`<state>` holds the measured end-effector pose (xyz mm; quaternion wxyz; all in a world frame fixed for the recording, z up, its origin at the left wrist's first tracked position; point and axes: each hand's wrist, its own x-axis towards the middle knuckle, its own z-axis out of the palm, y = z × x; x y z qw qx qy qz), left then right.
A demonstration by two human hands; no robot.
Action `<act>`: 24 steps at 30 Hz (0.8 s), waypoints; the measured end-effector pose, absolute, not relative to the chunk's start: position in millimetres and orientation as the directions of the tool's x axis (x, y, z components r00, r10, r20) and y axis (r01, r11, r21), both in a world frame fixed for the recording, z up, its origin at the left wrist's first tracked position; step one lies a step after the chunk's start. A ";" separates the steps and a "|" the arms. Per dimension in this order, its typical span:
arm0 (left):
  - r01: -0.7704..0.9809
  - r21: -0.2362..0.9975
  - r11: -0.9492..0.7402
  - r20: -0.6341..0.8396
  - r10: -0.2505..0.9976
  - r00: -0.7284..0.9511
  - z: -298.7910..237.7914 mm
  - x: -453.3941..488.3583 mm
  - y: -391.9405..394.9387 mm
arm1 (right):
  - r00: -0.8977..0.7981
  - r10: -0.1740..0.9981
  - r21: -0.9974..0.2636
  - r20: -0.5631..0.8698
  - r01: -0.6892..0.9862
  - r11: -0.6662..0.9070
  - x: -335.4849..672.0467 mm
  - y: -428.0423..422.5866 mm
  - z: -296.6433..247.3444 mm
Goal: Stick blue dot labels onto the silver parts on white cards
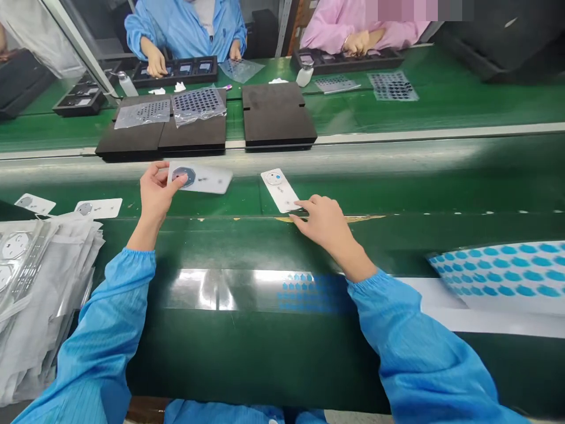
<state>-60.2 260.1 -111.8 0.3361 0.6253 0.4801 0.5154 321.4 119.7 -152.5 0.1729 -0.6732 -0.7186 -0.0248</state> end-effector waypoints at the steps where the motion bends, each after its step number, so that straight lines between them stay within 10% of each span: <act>1: 0.160 0.932 -0.327 0.327 0.945 0.028 -107.3 -55.6 245.7 | -0.011 0.953 -0.266 0.303 0.959 0.095 320.2 108.7 -150.3; 5: 0.102 0.984 -0.146 0.091 0.904 0.419 -93.1 -33.3 178.4 | 0.072 0.909 -0.493 0.411 0.856 0.154 312.2 55.8 -128.1; 8: 0.243 0.970 -0.019 -0.176 0.635 0.752 -100.6 -14.0 130.3 | 0.159 0.931 -0.682 0.329 0.721 0.118 300.5 21.9 -119.7; 12: 0.414 0.818 -0.400 -0.105 0.603 0.791 -132.8 3.2 86.6 | 0.167 0.985 -0.940 -0.048 0.325 -0.101 283.1 -9.0 -139.0; 16: 0.502 0.516 -0.694 0.026 0.598 0.801 -151.2 -1.2 66.3 | 0.065 0.980 -0.948 -0.188 0.250 -0.198 271.4 -28.1 -163.8; 24: 0.486 0.364 -0.794 -0.073 0.496 0.865 -153.4 -12.3 48.1 | 0.055 0.993 -0.930 -0.107 0.348 -0.119 266.6 -33.0 -168.0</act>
